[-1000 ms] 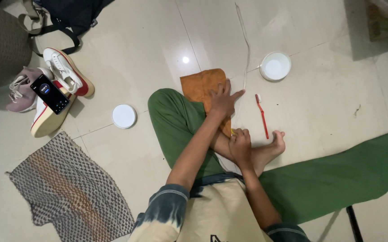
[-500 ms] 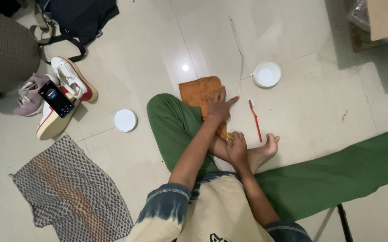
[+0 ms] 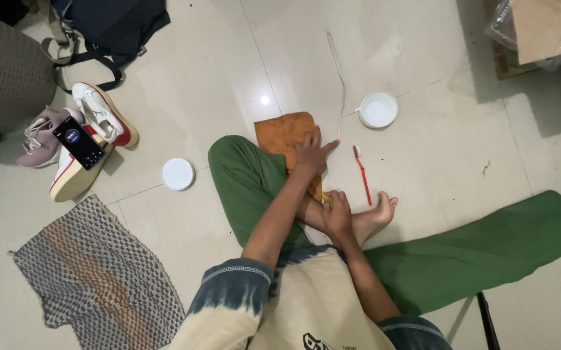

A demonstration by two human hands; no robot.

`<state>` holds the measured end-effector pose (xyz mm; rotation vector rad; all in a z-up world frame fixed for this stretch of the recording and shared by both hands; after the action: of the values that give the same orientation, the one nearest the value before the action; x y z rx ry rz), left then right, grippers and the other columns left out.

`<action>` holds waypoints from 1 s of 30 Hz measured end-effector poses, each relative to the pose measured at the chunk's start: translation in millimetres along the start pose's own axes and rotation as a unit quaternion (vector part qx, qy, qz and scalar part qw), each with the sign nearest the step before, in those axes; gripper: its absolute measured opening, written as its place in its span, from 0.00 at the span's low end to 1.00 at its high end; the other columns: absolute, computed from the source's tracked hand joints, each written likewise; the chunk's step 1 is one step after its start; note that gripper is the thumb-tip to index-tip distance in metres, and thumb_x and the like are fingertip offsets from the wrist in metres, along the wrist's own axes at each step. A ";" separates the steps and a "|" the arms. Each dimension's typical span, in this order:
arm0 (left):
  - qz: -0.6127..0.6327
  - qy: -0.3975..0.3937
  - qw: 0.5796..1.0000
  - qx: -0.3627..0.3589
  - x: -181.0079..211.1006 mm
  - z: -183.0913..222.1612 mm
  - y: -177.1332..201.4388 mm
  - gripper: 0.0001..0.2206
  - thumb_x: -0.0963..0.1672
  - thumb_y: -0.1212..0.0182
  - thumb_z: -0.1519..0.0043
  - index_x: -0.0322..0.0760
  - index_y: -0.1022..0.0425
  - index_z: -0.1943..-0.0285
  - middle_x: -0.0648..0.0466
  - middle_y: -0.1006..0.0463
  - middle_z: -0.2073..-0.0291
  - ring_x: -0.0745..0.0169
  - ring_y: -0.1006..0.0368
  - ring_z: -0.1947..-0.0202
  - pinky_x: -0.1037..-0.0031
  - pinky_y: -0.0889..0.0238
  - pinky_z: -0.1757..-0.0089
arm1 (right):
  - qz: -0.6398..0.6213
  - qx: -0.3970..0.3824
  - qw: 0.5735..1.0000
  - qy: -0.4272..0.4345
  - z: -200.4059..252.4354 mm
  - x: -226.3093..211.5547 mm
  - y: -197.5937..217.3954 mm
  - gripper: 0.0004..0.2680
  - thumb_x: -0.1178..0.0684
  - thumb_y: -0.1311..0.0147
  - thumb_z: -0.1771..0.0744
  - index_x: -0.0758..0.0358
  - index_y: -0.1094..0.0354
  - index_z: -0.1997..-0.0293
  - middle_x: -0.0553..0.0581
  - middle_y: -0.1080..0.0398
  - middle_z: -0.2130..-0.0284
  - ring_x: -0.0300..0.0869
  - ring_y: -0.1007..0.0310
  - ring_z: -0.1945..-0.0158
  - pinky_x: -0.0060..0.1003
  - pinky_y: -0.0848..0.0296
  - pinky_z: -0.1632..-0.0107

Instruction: Cleaning a yellow shoe component using a toothbrush and cleaning solution while sitting on the floor.

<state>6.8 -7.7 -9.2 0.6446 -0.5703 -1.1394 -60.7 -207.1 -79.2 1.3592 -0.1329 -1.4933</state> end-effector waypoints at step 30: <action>0.007 0.013 1.000 -0.004 2.4 -2.1 -3.8 0.34 0.46 0.51 0.33 0.75 0.61 0.21 0.42 0.68 0.21 0.32 0.70 0.25 0.37 0.53 0.41 | -0.029 -0.066 0.997 -0.014 -1.8 2.0 10.9 0.10 0.59 0.53 0.31 0.59 0.35 0.44 0.65 0.35 0.53 0.64 0.30 0.43 0.56 0.28 0.42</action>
<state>6.6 -10.6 -13.2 0.6473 -0.5477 -1.1189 -52.4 -212.2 -73.8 1.2452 -0.0126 -1.5416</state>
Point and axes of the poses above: each hand's wrist, its own z-axis away from the middle knuckle, its own y-axis out of the back of the hand, x = y × z, the point moved 1 cm from there along -z, towards the middle knuckle
